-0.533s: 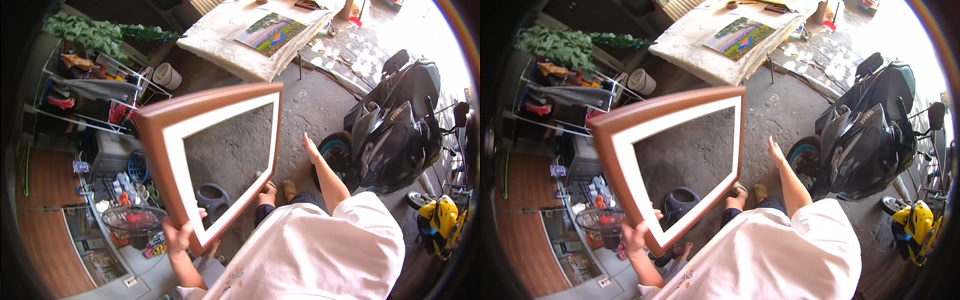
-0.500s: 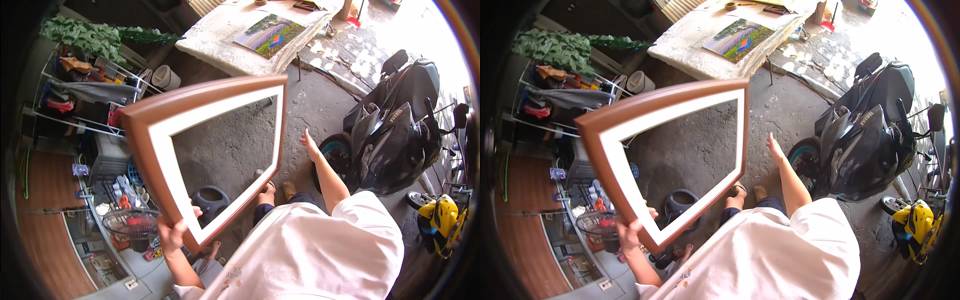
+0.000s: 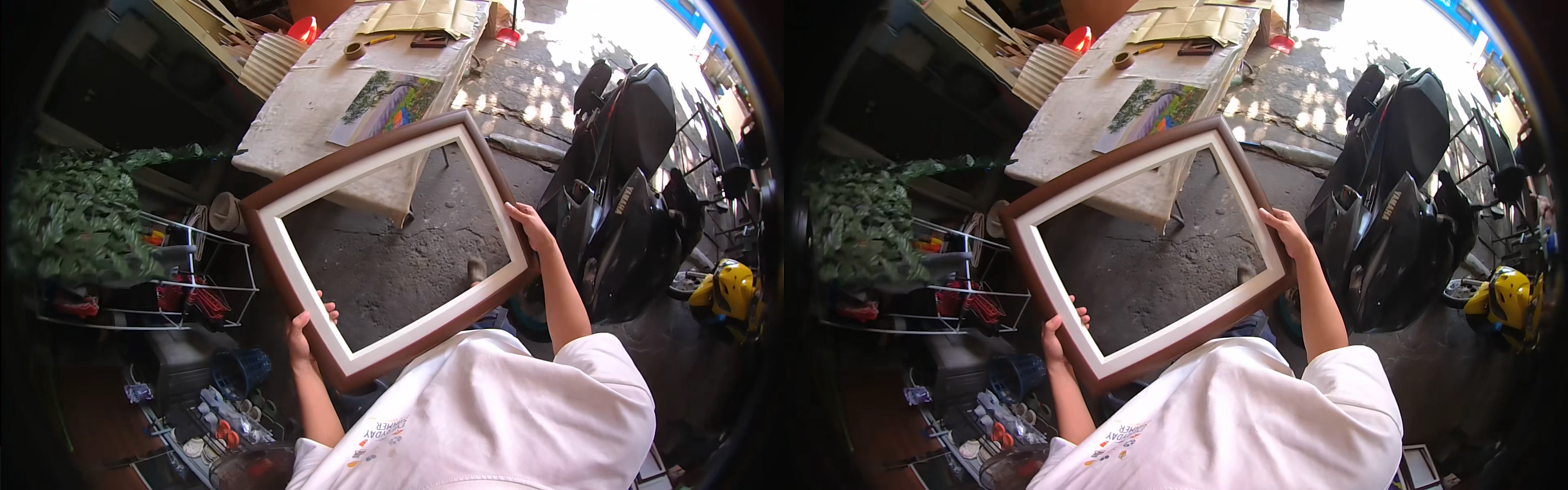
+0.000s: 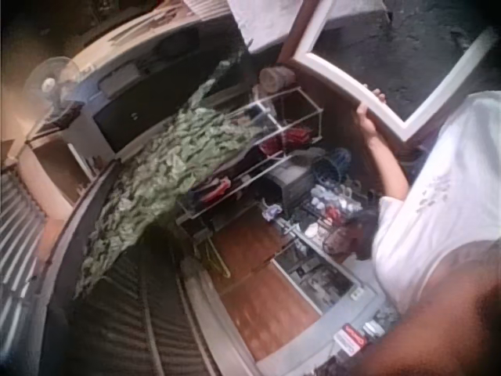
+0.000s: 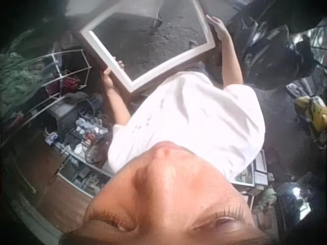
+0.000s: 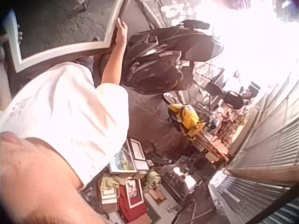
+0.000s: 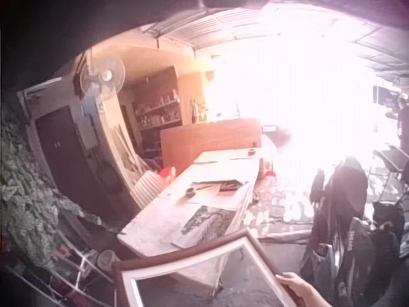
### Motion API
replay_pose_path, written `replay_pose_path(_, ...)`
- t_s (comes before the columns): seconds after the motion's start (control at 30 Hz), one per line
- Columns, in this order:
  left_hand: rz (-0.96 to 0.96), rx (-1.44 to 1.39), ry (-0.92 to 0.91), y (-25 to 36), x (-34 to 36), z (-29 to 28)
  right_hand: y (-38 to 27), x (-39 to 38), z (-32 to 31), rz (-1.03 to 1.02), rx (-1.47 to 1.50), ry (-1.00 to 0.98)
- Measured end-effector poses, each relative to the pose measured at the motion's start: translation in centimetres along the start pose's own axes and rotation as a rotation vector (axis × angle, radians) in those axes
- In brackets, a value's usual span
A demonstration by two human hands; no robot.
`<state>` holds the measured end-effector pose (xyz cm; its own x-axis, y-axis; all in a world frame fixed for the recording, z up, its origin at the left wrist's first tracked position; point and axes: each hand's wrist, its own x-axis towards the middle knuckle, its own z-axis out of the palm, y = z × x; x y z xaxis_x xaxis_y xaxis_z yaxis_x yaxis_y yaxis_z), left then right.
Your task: The person assembles a wooden frame around a landscape painting, secures the backboard with a staple gun, and wraps the finished piece in paper. They also handle a second painting and frame components during the process.
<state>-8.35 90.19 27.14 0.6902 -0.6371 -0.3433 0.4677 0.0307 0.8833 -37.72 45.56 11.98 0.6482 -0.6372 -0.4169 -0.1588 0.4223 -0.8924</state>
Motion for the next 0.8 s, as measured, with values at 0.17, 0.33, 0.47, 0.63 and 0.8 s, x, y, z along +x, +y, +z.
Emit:
replay_pose_path(0.17,-0.078,0.035,0.025,-3.9,10.1,3.7,-3.8,8.8,-4.1,0.004,-0.051,0.013)
replay_pose_path(0.33,-0.084,-0.05,0.1,-8.0,20.9,8.0,-9.3,21.8,-8.3,-0.061,-0.267,-0.045)
replay_pose_path(0.47,-0.102,-0.141,0.199,-9.9,27.0,11.0,-17.1,31.4,-7.9,-0.025,-0.465,-0.12)
replay_pose_path(0.63,-0.154,-0.189,0.391,-13.8,36.2,11.5,-23.5,45.0,-5.7,0.028,-0.613,-0.225)
replay_pose_path(0.8,-0.075,-0.142,0.545,-14.5,43.4,11.3,-24.8,56.2,-1.8,0.026,-0.66,-0.31)
